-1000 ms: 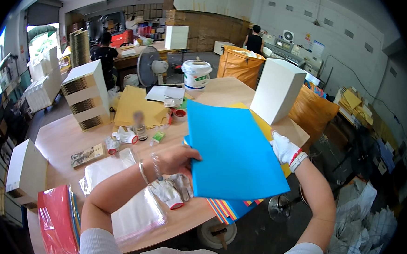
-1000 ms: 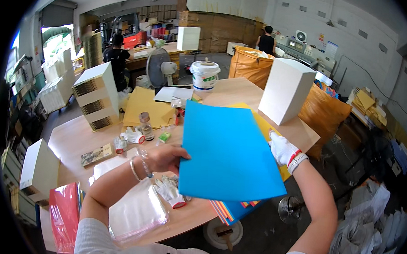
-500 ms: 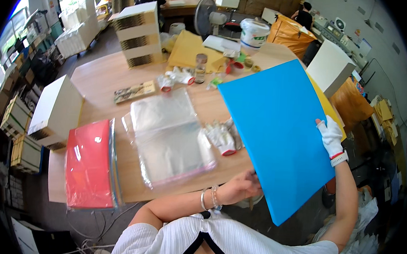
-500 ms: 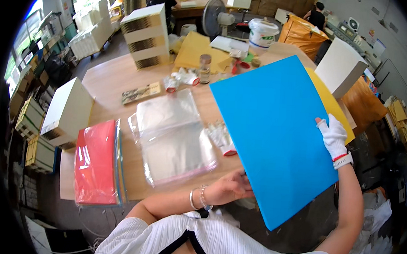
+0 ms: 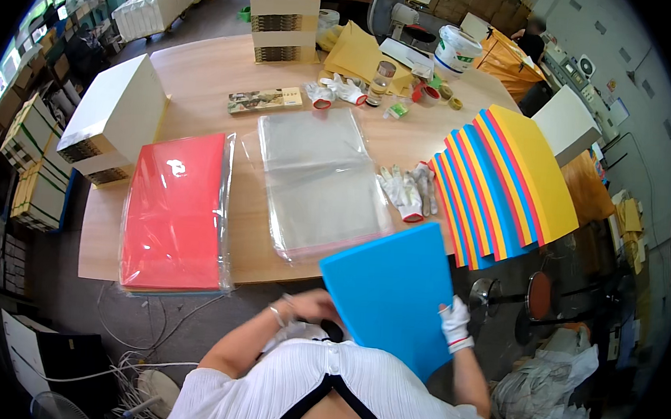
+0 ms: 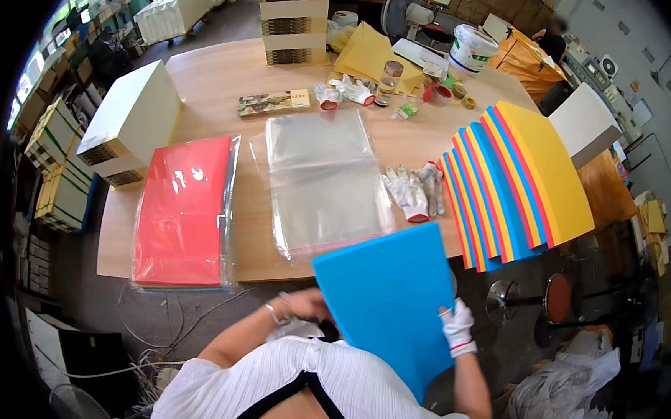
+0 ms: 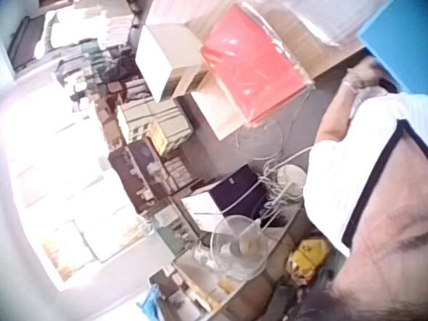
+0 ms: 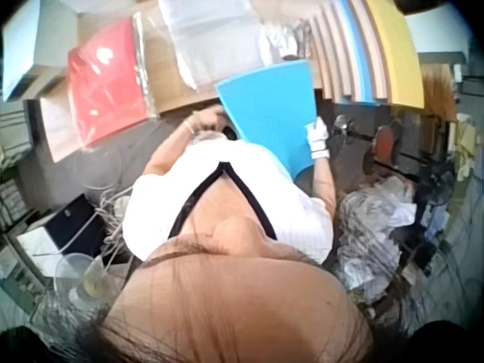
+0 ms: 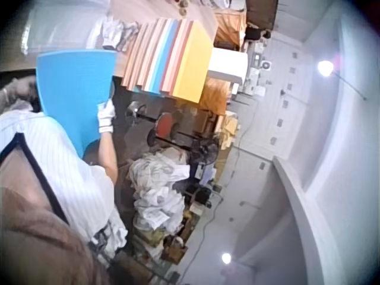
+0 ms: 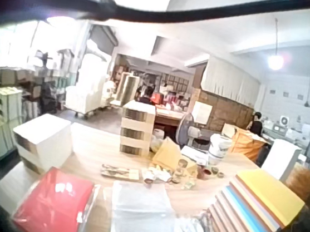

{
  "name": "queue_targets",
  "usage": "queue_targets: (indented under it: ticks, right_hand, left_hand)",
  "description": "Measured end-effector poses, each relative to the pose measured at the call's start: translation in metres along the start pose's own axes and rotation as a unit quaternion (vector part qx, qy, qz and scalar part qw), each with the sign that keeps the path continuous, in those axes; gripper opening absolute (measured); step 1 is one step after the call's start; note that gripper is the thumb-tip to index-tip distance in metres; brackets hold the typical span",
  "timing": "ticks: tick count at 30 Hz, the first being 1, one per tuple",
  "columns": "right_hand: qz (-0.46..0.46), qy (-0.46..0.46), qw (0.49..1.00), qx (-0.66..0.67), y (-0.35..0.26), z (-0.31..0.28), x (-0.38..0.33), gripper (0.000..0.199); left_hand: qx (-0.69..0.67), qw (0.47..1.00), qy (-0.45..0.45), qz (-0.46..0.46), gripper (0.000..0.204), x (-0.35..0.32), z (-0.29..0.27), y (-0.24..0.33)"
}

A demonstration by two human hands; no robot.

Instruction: The person picks up colored paper sheets from a stack and places them individually into plastic sleeves.

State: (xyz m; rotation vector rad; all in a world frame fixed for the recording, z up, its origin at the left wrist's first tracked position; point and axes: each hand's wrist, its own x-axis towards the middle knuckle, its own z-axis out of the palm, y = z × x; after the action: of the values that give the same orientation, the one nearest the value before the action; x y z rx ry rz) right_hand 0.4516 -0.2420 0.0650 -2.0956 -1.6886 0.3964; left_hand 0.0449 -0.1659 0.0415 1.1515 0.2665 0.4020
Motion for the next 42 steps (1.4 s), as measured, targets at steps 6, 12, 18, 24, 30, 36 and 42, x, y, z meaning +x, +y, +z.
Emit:
queue_targets:
  ticks: [6,12,18,24,30,36,42]
  right_hand:
    - [0.051,-0.048,0.997,0.045,0.000,0.012,-0.027,0.048]
    - [0.011,-0.134,0.990,-0.038,-0.010,0.006,0.023,0.044]
    - [-0.071,-0.296,0.951,-0.049,-0.076,0.026,0.090,0.042]
    - [-0.134,-0.371,0.912,-0.110,-0.100,0.055,0.137,0.051]
    - [-0.104,-0.358,0.921,-0.114,-0.090,0.056,0.163,0.056]
    - [-0.084,-0.314,0.945,-0.042,-0.062,0.059,0.184,0.053]
    - [-0.102,-0.307,0.946,-0.033,-0.078,0.064,0.203,0.049]
  left_hand:
    - [0.545,0.634,0.543,0.084,0.015,0.019,-0.090,0.018]
    - [0.567,0.666,0.483,-0.040,0.014,0.029,-0.116,0.001]
    - [0.622,0.655,0.429,-0.017,0.016,0.027,-0.124,0.006]
    - [0.559,0.652,0.510,-0.057,0.017,0.027,-0.141,-0.001]
    - [0.661,0.623,0.418,-0.029,0.022,0.008,-0.118,-0.001]
    - [0.617,0.447,0.647,-0.034,0.021,-0.014,-0.087,-0.006]
    - [0.462,0.542,0.696,-0.093,0.030,-0.026,-0.101,-0.016]
